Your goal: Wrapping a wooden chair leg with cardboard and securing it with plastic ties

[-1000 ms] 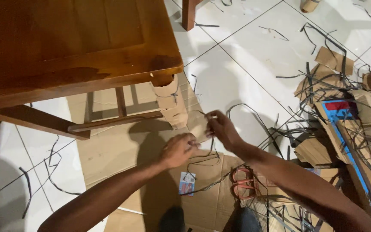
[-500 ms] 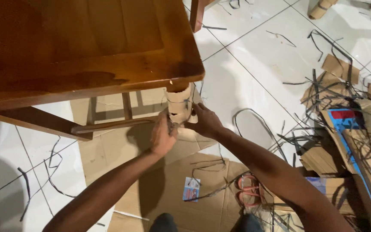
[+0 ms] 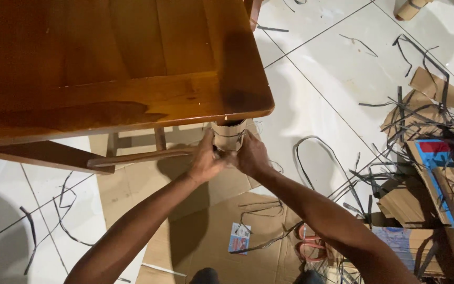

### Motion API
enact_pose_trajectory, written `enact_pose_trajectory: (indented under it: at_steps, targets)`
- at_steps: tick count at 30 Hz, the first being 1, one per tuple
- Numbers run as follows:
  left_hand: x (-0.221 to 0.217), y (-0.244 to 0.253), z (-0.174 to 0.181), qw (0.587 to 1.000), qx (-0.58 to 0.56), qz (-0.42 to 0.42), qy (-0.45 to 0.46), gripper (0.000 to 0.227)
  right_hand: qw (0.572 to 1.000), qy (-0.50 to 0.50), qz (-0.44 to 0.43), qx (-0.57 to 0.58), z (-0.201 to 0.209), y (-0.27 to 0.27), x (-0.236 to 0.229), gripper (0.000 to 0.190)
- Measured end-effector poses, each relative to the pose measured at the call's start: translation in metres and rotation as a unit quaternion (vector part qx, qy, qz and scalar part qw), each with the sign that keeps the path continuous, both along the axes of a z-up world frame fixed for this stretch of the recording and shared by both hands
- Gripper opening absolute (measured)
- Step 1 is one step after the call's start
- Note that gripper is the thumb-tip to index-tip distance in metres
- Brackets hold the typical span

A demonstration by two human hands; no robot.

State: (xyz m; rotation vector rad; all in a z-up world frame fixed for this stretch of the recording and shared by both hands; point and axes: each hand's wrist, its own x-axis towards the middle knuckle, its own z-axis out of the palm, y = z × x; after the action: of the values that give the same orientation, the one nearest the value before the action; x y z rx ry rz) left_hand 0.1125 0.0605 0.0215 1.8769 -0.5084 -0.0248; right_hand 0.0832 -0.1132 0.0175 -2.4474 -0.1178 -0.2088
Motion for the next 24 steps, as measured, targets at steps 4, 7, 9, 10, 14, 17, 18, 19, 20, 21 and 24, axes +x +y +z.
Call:
enact_pose_trajectory:
  at_steps: [4, 7, 9, 10, 14, 17, 18, 19, 20, 21, 24]
  targets:
    - [0.011, 0.000, -0.033, 0.998, -0.007, -0.041, 0.044, 0.084, 0.998, -0.009, -0.054, 0.028, -0.037, 0.004, 0.003, 0.068]
    - [0.019, -0.009, 0.005, 0.994, -0.004, -0.071, 0.088, 0.083, 0.997, -0.001, -0.070, 0.037, -0.030, 0.006, 0.001, 0.085]
    - [0.022, -0.015, 0.048, 0.986, -0.005, -0.102, 0.129, 0.069, 0.997, -0.008, -0.056, 0.043, -0.020, 0.005, -0.002, 0.094]
    - [0.024, -0.013, 0.063, 0.983, -0.024, -0.120, 0.139, 0.045, 0.998, 0.008, -0.058, 0.029, -0.018, 0.005, -0.002, 0.097]
    - [0.037, -0.004, 0.012, 0.959, -0.099, -0.179, 0.197, 0.031, 1.000, 0.015, -0.015, 0.013, 0.020, 0.003, -0.005, 0.078]
    - [0.036, -0.006, 0.032, 0.957, -0.103, -0.183, 0.200, 0.036, 1.000, 0.001, 0.020, -0.024, 0.049, -0.002, -0.014, 0.053]
    - [0.033, -0.005, 0.038, 0.957, -0.102, -0.185, 0.200, 0.036, 1.000, 0.000, 0.018, -0.024, 0.045, -0.012, -0.017, 0.053]
    - [0.030, -0.004, 0.044, 0.955, -0.105, -0.193, 0.200, 0.039, 0.998, -0.006, 0.061, 0.021, 0.040, -0.022, -0.020, 0.064]
    - [0.027, -0.003, 0.050, 0.953, -0.107, -0.200, 0.200, 0.045, 0.992, -0.012, 0.105, 0.066, 0.036, -0.032, -0.023, 0.075]
    - [0.031, -0.003, 0.036, 0.953, -0.107, -0.202, 0.199, 0.045, 0.992, -0.012, 0.103, 0.065, 0.027, -0.040, -0.026, 0.075]
    - [0.038, -0.004, 0.003, 0.951, -0.111, -0.202, 0.208, 0.044, 0.996, -0.006, 0.077, 0.051, -0.006, -0.060, -0.030, 0.060]
